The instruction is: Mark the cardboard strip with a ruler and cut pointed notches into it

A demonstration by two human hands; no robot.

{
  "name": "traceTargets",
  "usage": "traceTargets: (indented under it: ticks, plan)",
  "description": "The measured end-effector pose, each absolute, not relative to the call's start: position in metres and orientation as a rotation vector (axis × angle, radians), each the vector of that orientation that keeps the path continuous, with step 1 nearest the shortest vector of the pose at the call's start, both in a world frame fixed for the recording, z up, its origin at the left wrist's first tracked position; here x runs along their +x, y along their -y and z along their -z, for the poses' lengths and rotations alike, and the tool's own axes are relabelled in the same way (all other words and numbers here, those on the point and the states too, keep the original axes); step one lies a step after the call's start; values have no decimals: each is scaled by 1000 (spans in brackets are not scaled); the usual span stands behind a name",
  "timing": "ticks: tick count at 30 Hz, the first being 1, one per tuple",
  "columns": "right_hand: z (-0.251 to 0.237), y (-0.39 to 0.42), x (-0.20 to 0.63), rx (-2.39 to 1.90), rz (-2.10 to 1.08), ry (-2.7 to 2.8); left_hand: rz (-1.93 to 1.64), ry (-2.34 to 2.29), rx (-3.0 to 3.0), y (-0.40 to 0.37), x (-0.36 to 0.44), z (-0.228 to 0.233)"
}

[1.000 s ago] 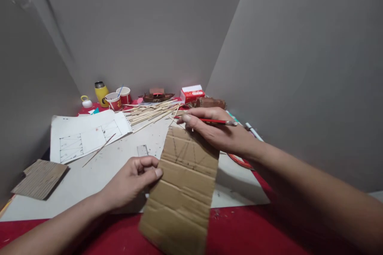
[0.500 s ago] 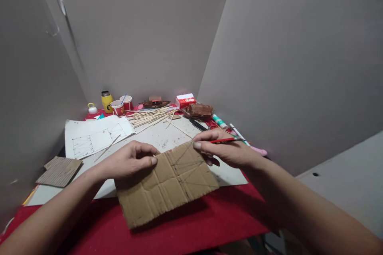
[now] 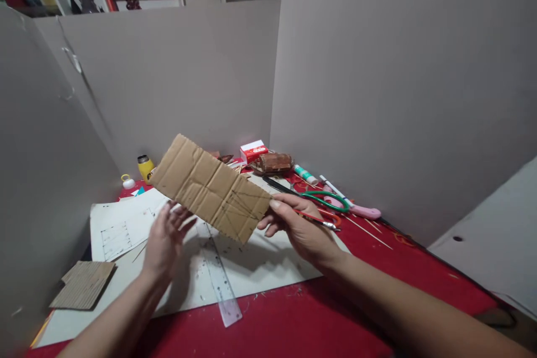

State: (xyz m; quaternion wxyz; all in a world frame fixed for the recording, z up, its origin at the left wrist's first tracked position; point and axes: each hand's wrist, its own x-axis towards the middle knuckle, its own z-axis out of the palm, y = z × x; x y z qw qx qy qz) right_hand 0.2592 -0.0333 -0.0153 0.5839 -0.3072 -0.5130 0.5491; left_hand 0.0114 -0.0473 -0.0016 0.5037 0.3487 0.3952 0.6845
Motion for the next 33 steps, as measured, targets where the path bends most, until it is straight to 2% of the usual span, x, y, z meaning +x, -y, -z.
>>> traceTargets:
  ticks: [7, 15, 24, 33]
  plan:
    - [34, 49, 242, -708, -1434, 1189, -1367, -924, 867, 80, 45, 9]
    - [46, 47, 243, -731, -1447, 1292, -1370, -1033, 766, 68, 41, 17]
    - [52, 32, 252, -791, -1284, 1305, -1348, -1044, 745, 58, 32, 29]
    - [61, 18, 262, -867, -922, 1640, -1328, -1070, 728, 52, 27, 40]
